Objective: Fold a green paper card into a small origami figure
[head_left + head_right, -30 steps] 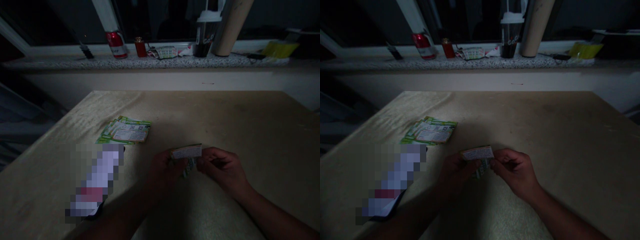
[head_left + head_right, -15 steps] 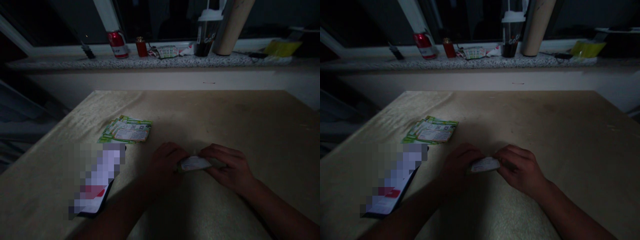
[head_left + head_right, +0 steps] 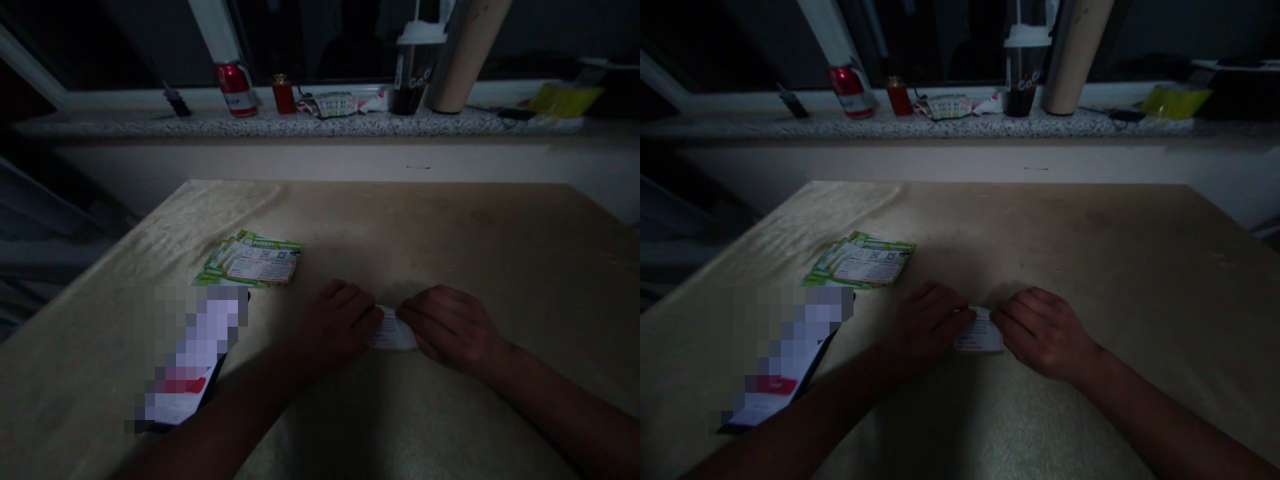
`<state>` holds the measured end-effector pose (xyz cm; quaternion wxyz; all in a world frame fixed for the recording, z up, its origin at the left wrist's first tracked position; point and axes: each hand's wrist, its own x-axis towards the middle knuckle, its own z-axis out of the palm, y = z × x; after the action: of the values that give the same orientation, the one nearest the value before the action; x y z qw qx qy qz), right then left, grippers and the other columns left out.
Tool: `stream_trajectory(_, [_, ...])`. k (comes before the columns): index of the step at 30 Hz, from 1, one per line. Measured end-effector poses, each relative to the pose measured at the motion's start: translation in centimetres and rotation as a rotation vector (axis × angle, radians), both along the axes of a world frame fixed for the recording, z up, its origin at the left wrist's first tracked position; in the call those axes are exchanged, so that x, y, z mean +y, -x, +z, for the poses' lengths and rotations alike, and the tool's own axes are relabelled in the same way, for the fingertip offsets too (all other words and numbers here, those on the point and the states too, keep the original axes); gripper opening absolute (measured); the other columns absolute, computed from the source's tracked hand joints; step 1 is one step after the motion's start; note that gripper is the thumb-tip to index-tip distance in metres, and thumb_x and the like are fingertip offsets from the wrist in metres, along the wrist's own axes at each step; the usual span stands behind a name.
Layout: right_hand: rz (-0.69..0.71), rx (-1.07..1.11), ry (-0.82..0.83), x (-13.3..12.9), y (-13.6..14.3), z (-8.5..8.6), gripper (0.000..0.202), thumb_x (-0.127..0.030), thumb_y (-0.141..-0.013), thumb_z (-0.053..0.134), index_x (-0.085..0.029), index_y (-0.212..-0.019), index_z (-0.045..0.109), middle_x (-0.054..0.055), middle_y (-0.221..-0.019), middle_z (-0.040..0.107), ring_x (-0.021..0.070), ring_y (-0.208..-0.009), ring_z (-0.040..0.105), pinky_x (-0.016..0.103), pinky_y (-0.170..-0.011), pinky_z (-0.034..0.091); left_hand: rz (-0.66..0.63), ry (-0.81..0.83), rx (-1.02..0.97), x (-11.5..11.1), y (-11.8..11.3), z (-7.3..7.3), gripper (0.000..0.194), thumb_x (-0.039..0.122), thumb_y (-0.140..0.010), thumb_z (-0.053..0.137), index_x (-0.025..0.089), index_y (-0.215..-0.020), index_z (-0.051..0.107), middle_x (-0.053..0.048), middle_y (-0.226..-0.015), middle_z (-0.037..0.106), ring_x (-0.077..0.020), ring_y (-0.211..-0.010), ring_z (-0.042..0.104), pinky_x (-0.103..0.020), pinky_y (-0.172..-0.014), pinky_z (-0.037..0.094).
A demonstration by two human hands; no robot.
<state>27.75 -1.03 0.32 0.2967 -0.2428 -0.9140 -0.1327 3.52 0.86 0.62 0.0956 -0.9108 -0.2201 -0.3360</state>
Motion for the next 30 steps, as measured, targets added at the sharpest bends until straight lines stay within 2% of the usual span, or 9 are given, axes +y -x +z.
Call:
stream_trajectory(5, [0.032,-0.044,0.063,-0.6,-0.3,-1.3,0.014,-0.010,-0.095,0.058,-0.008,-0.102,0.070,0.012,-0.089,0.076,0.0219,-0.077,0.067,0.038,-0.070,0.055,-0.029,-0.003,0.057,-0.4,0.0,-0.9,0.018,0.013,-0.099,0.053,0.015,-0.086,0.066,-0.004,-0.078,0.067,-0.0166,-0.070,0.058,-0.032,-0.070,0.046])
stream_trajectory(10, [0.040,-0.072,0.130,-1.2,-0.3,-1.8,0.014,-0.010,-0.096,0.058,-0.010,-0.101,0.072,0.010,-0.087,0.075,0.0213,-0.078,0.067,0.037,-0.072,0.054,-0.032,0.083,0.131,-1.0,0.1,-1.5,0.014,0.013,-0.097,0.056,0.015,-0.087,0.066,-0.004,-0.080,0.066,-0.0181,-0.072,0.057,-0.033,-0.070,0.046])
stream_trajectory(24, [0.021,-0.104,0.238,-1.4,0.1,-0.6,0.023,-0.017,-0.100,0.050,-0.012,-0.098,0.072,0.008,-0.082,0.072,0.0209,-0.074,0.064,0.035,-0.068,0.050,-0.021,0.298,0.225,-2.3,0.6,-0.9,0.012,0.013,-0.095,0.055,0.013,-0.096,0.067,-0.008,-0.091,0.068,-0.0231,-0.082,0.061,-0.039,-0.080,0.051])
stream_trajectory(30, [0.026,-0.094,0.295,-1.4,0.1,-0.4,0.021,-0.018,-0.099,0.051,-0.015,-0.099,0.072,0.008,-0.085,0.071,0.0219,-0.081,0.063,0.036,-0.073,0.050,0.001,0.337,0.271,-2.5,0.6,-0.6,0.013,0.013,-0.094,0.054,0.013,-0.094,0.066,-0.009,-0.092,0.068,-0.0230,-0.082,0.061,-0.038,-0.078,0.053])
